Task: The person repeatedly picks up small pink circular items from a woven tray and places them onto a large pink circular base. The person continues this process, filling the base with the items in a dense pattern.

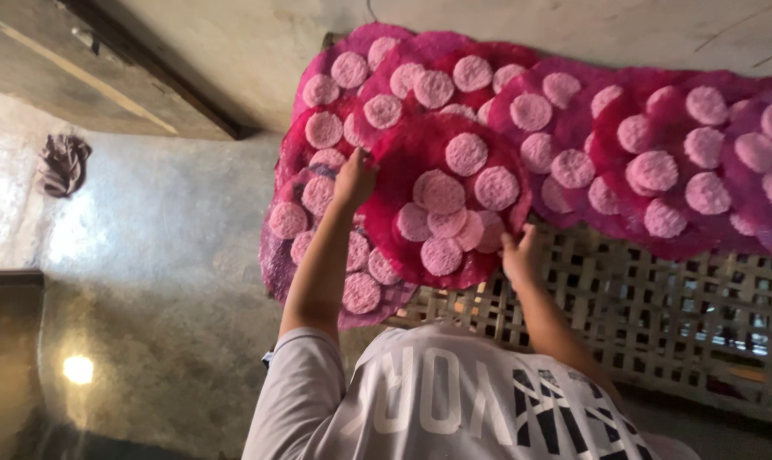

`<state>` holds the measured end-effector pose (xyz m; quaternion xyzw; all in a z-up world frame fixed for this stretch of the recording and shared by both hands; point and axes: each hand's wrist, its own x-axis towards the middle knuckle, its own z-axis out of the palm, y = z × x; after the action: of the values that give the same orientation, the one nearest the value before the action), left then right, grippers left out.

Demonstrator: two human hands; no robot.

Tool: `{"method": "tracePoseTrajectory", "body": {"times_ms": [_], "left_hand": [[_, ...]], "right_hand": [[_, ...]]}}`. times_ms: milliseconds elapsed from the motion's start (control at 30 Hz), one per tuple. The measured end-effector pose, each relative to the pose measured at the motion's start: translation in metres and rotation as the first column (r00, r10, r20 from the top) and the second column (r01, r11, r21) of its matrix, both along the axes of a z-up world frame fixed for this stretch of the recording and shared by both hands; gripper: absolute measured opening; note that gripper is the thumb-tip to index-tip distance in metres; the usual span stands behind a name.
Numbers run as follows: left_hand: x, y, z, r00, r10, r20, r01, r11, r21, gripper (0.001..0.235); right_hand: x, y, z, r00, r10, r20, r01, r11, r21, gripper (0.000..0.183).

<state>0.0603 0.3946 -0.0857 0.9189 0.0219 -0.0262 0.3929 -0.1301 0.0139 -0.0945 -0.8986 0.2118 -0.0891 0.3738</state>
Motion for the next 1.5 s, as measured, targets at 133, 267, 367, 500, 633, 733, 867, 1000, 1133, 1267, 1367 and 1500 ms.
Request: {"method": "tracePoseTrajectory", "body": {"times_ms": [133, 267, 367, 500, 633, 733, 867, 1000, 1133, 1267, 1367, 1500], "left_hand": [[0.013, 0.001, -0.005, 0.98, -0.005, -0.2, -0.049, 0.963, -0.264, 0.051], [0.011, -0.001, 0.009, 0.99, -0.134, 0.034, 0.138, 0.939, -0.316, 0.034], [-0.002, 0.005, 0.039, 0.948, -0.105, 0.3, 0.192, 0.941, -0.279, 0.043], [-0.038, 0.061, 0.078, 0.996, -0.043, 0.076, 0.071, 0.908, -0.413, 0.039], [-0.09, 0.153, 0.088, 0.996, 0.064, 0.066, -0.012, 0.799, -0.601, 0.024], [-0.14, 0.205, 0.055, 0.975, 0.203, -0.089, -0.216, 0.776, -0.592, 0.022], [-0.171, 0.224, -0.005, 0.943, 0.312, 0.115, -0.304, 0.949, -0.084, 0.023], [-0.179, 0.223, -0.022, 0.938, 0.345, -0.007, -0.328, 0.883, -0.335, 0.028], [-0.177, 0.213, 0.005, 0.899, 0.435, 0.049, -0.434, 0.9, -0.024, 0.027], [-0.184, 0.198, 0.047, 0.893, 0.438, 0.101, -0.437, 0.899, -0.034, 0.023], [-0.185, 0.191, 0.086, 0.899, 0.411, 0.153, -0.402, 0.911, -0.088, 0.022], [-0.178, 0.168, 0.147, 0.941, 0.316, 0.118, -0.276, 0.922, -0.272, 0.016]], "right_hand": [[0.015, -0.002, 0.002, 0.974, -0.213, -0.078, 0.224, 0.844, 0.488, 0.045], [0.02, 0.01, 0.038, 0.996, 0.073, -0.057, -0.075, 0.996, -0.047, 0.026], [0.021, 0.037, 0.079, 0.963, 0.196, 0.184, -0.204, 0.979, 0.028, 0.021], [0.032, 0.084, 0.109, 0.937, 0.281, 0.208, -0.323, 0.924, 0.204, 0.023], [0.046, 0.139, 0.095, 0.929, 0.328, 0.173, -0.364, 0.723, 0.587, 0.027], [0.037, 0.172, 0.064, 0.865, 0.5, 0.052, -0.497, 0.834, 0.239, 0.031], [0.03, 0.186, 0.021, 0.782, 0.53, 0.329, -0.445, 0.844, -0.301, 0.034], [0.032, 0.179, -0.006, 0.839, 0.517, 0.172, -0.488, 0.854, -0.181, 0.036], [0.045, 0.181, -0.008, 0.848, 0.506, 0.156, -0.48, 0.859, -0.179, 0.04], [0.043, 0.19, 0.011, 0.877, 0.466, 0.12, -0.47, 0.883, 0.001, 0.044], [0.039, 0.195, 0.048, 0.898, 0.437, 0.048, -0.44, 0.892, 0.107, 0.041], [0.024, 0.192, 0.111, 0.865, 0.496, 0.075, -0.5, 0.865, 0.051, 0.038]]}}
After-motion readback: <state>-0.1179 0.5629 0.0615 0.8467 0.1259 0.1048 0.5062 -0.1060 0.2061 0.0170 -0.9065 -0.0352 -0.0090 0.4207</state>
